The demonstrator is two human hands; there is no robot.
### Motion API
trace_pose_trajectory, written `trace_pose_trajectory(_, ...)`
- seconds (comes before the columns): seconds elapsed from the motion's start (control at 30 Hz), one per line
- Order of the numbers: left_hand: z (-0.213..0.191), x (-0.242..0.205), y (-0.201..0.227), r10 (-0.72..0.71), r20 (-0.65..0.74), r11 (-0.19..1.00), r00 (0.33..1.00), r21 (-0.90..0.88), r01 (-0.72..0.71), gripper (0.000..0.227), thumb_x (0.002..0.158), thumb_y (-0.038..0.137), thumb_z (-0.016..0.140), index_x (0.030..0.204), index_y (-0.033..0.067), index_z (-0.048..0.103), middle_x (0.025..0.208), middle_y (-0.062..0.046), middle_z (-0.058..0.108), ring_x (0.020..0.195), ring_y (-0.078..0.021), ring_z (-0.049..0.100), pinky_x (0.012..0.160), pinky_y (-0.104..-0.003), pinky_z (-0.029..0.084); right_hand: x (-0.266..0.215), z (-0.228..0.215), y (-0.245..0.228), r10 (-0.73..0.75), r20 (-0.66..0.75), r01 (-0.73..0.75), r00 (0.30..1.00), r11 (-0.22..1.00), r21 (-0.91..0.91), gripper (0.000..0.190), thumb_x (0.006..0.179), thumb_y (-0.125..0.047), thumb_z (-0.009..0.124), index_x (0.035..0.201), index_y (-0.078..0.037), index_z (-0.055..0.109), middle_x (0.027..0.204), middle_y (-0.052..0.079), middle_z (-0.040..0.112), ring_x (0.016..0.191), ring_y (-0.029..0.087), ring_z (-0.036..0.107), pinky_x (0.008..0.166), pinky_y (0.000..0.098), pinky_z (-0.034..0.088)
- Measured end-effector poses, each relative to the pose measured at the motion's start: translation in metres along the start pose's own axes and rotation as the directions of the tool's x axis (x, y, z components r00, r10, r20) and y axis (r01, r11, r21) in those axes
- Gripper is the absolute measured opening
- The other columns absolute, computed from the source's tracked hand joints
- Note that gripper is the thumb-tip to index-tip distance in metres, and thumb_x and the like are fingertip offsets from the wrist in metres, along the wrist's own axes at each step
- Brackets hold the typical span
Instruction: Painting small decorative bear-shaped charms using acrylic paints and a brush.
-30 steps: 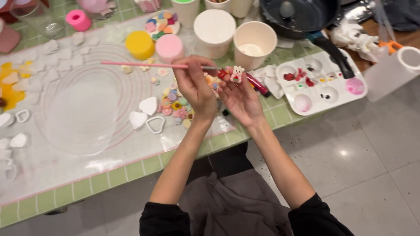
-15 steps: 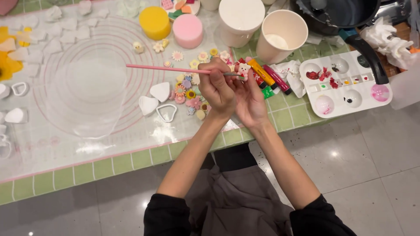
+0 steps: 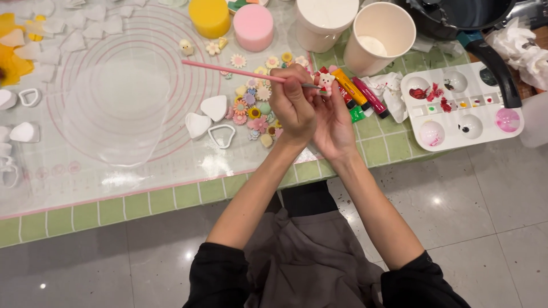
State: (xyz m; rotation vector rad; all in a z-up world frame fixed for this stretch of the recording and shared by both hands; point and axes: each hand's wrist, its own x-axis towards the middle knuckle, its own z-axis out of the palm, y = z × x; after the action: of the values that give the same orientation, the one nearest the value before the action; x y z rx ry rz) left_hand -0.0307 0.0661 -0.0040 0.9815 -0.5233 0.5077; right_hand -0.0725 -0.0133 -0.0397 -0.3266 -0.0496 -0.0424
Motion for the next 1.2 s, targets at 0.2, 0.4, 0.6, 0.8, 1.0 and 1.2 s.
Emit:
trace_pose_trajectory(0.2, -0.0007, -0.0005, -0.0009, 0.016, 0.017, 0.999, 1.000, 0.046, -0.017, 0.032, 0.117, 0.033, 0.040, 0.102, 0.0048, 0.044, 0.079, -0.005, 0.052, 0.065, -0.0097, 0.044, 0.056, -0.021, 0.037, -0.0004, -0.0023, -0.0007, -0.006, -0.017, 0.006, 1.000, 1.000, -0.005, 0.038, 0.112, -0.033, 0.054, 0.134, -0.003, 0.060, 0.119, 0.006, 0.065, 0.113, 0.013, 0.062, 0.112, 0.0306, 0.052)
trace_pose_trajectory(0.4, -0.0013, -0.0002, -0.0005, 0.057, 0.039, 0.995, 0.998, 0.074, -0.060, 0.034, 0.116, 0.035, 0.041, 0.101, 0.0048, 0.046, 0.079, -0.004, 0.053, 0.066, -0.0098, 0.046, 0.056, -0.023, 0.038, -0.0010, -0.0032, -0.0019, -0.006, -0.031, 0.006, 1.000, 1.000, -0.014, 0.038, 0.111, -0.033, 0.055, 0.135, -0.003, 0.059, 0.121, 0.007, 0.065, 0.115, 0.014, 0.063, 0.112, 0.0309, 0.052)
trace_pose_trajectory(0.6, -0.0016, 0.0004, -0.0017, 0.081, 0.068, 0.991, 0.994, 0.101, -0.088, 0.034, 0.116, 0.035, 0.041, 0.101, 0.0050, 0.047, 0.079, -0.005, 0.054, 0.066, -0.0112, 0.047, 0.056, -0.024, 0.039, -0.0011, -0.0026, -0.0021, -0.005, -0.026, 0.006, 1.000, 1.000, 0.014, 0.037, 0.111, -0.032, 0.056, 0.134, -0.004, 0.059, 0.123, 0.006, 0.066, 0.115, 0.014, 0.064, 0.112, 0.0306, 0.052)
trace_pose_trajectory(0.8, -0.0027, -0.0005, -0.0055, 0.085, 0.078, 0.988, 0.993, 0.125, -0.095, 0.034, 0.116, 0.035, 0.040, 0.101, 0.0046, 0.047, 0.080, -0.005, 0.054, 0.066, -0.0120, 0.048, 0.057, -0.025, 0.040, -0.0009, -0.0064, -0.0028, -0.007, -0.033, 0.008, 0.999, 1.000, 0.025, 0.034, 0.112, -0.032, 0.056, 0.133, -0.005, 0.059, 0.125, 0.005, 0.066, 0.118, 0.014, 0.063, 0.113, 0.0304, 0.051)
trace_pose_trajectory(1.0, -0.0029, -0.0001, -0.0054, 0.104, 0.084, 0.978, 0.991, 0.173, -0.118, 0.034, 0.117, 0.034, 0.040, 0.102, 0.0044, 0.046, 0.081, -0.006, 0.054, 0.066, -0.0135, 0.051, 0.059, -0.026, 0.042, -0.0016, -0.0035, -0.0026, -0.013, -0.034, 0.012, 0.999, 1.000, -0.009, 0.038, 0.111, -0.032, 0.056, 0.137, -0.005, 0.059, 0.127, 0.005, 0.064, 0.120, 0.014, 0.061, 0.114, 0.0312, 0.050)
trace_pose_trajectory(1.2, -0.0027, 0.0003, -0.0041, 0.102, 0.088, 0.982, 0.991, 0.148, -0.115, 0.034, 0.116, 0.033, 0.040, 0.101, 0.0043, 0.046, 0.079, -0.006, 0.054, 0.066, -0.0135, 0.050, 0.058, -0.026, 0.041, -0.0015, -0.0031, -0.0025, -0.009, -0.038, 0.009, 0.999, 1.000, -0.018, 0.038, 0.111, -0.032, 0.055, 0.138, -0.005, 0.057, 0.129, 0.006, 0.063, 0.122, 0.014, 0.061, 0.115, 0.0320, 0.050)
